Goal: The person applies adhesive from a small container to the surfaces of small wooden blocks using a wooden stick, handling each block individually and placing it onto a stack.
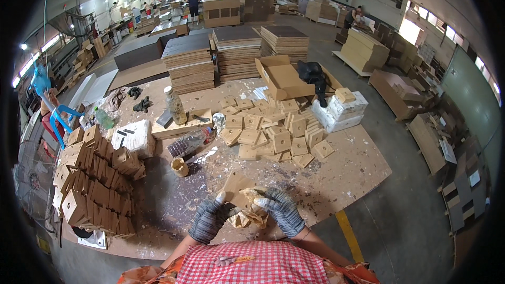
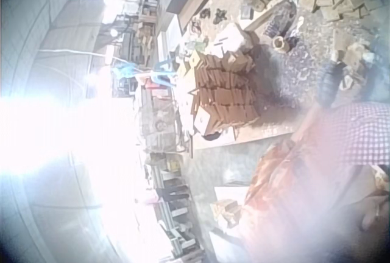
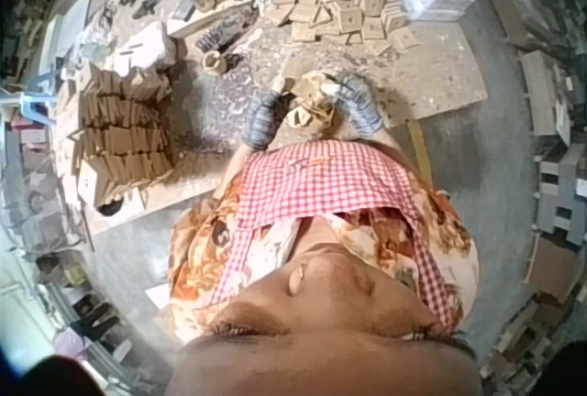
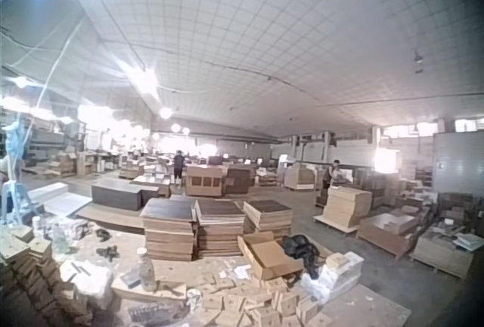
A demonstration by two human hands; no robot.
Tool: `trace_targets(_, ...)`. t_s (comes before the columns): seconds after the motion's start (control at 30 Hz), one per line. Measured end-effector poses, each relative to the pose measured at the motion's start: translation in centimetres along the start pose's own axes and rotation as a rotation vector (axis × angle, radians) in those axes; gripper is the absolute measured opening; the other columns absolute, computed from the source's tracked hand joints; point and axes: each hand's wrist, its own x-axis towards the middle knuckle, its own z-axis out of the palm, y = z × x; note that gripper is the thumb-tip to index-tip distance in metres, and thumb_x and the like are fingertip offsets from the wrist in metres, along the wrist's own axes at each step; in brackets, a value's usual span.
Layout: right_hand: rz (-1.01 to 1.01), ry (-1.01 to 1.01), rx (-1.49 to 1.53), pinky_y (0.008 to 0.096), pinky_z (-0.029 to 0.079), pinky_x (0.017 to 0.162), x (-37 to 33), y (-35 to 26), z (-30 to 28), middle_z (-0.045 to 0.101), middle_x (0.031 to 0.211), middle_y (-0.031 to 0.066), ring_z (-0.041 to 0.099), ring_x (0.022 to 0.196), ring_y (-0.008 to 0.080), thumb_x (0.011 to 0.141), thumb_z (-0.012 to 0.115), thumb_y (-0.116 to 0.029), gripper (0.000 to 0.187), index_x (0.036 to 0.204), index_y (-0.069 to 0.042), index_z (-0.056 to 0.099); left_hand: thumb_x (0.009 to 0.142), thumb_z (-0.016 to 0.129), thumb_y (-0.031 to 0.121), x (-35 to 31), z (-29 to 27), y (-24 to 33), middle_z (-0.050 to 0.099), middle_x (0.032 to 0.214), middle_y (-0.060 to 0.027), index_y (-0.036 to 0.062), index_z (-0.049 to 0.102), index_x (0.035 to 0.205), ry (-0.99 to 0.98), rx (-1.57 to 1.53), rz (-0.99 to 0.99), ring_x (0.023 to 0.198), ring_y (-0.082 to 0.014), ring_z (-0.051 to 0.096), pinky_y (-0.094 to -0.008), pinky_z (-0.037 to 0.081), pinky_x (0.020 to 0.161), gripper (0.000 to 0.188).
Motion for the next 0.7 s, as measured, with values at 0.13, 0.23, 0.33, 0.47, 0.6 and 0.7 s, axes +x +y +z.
trace_targets(0.13, 0.077, -0.046, 0.285, 0.0274, 0.046, 0.089, 0.0, 0.2, 0.2, 0.064, 0.109, 0.0058, 0.058, 0.1, 0.0141, 0.086, 0.064, -0.015, 0.029, 0.112, -0.001, 0.063, 0.085, 0.069, 0.022, -0.6, 0.6, 0.3, 0.066, 0.095, -0.0167, -0.0093, 0.062, 0.106, -0.025, 0.088, 0.008, 0.088, -0.0211, 0.065, -0.0309, 0.054, 0.082, 0.038)
trace_targets(0.23, 0.02, -0.014, 0.189, 0.0264, 0.046, 0.088, 0.2, 0.2, -0.2, 0.065, 0.108, 0.0058, 0.058, 0.101, 0.0139, 0.085, 0.064, -0.015, 0.03, 0.112, -0.001, 0.063, 0.084, 0.07, 0.021, -0.9, 0.9, 1.2, 0.067, 0.1, -0.0157, -0.007, 0.062, 0.109, -0.069, 0.325, -0.004, 0.09, -0.0184, 0.065, -0.0292, 0.053, 0.082, 0.038)
trace_targets(0.33, -0.045, -0.01, 0.13, 0.0262, 0.046, 0.088, 0.3, 0.1, -0.6, 0.065, 0.107, 0.0059, 0.058, 0.102, 0.0136, 0.085, 0.065, -0.015, 0.031, 0.113, -0.001, 0.063, 0.084, 0.07, 0.023, -1.0, 0.8, 2.0, 0.069, 0.098, -0.0123, -0.0028, 0.064, 0.111, -0.111, 0.648, -0.013, 0.087, -0.0145, 0.066, -0.0269, 0.054, 0.079, 0.038)
trace_targets(0.47, -0.071, -0.013, 0.125, 0.0265, 0.045, 0.089, 0.3, 0.0, -0.7, 0.065, 0.107, 0.0061, 0.058, 0.102, 0.0134, 0.083, 0.066, -0.015, 0.033, 0.114, -0.001, 0.063, 0.084, 0.07, 0.024, -1.2, 1.0, 2.1, 0.071, 0.092, -0.0086, 0.0015, 0.065, 0.112, -0.155, 0.852, -0.031, 0.081, -0.0117, 0.066, -0.0253, 0.054, 0.074, 0.036)
trace_targets(0.6, -0.059, -0.016, 0.14, 0.0264, 0.045, 0.089, -0.1, 0.2, -0.6, 0.064, 0.105, 0.0048, 0.058, 0.098, 0.0134, 0.082, 0.066, -0.016, 0.034, 0.112, -0.002, 0.063, 0.085, 0.069, 0.021, -1.6, 1.2, 2.5, 0.07, 0.097, -0.0085, 0.001, 0.063, 0.115, -0.172, 0.922, -0.03, 0.083, -0.0116, 0.066, -0.026, 0.055, 0.073, 0.037)
trace_targets(0.7, -0.048, 0.012, 0.123, 0.0262, 0.045, 0.09, -0.6, 0.4, -0.6, 0.065, 0.107, 0.0061, 0.058, 0.101, 0.0135, 0.083, 0.067, -0.015, 0.033, 0.113, -0.001, 0.063, 0.086, 0.067, 0.02, -2.1, 1.0, 2.8, 0.069, 0.1, -0.0089, 0.0013, 0.061, 0.118, -0.206, 0.959, -0.048, 0.085, -0.012, 0.066, -0.0274, 0.056, 0.074, 0.038)
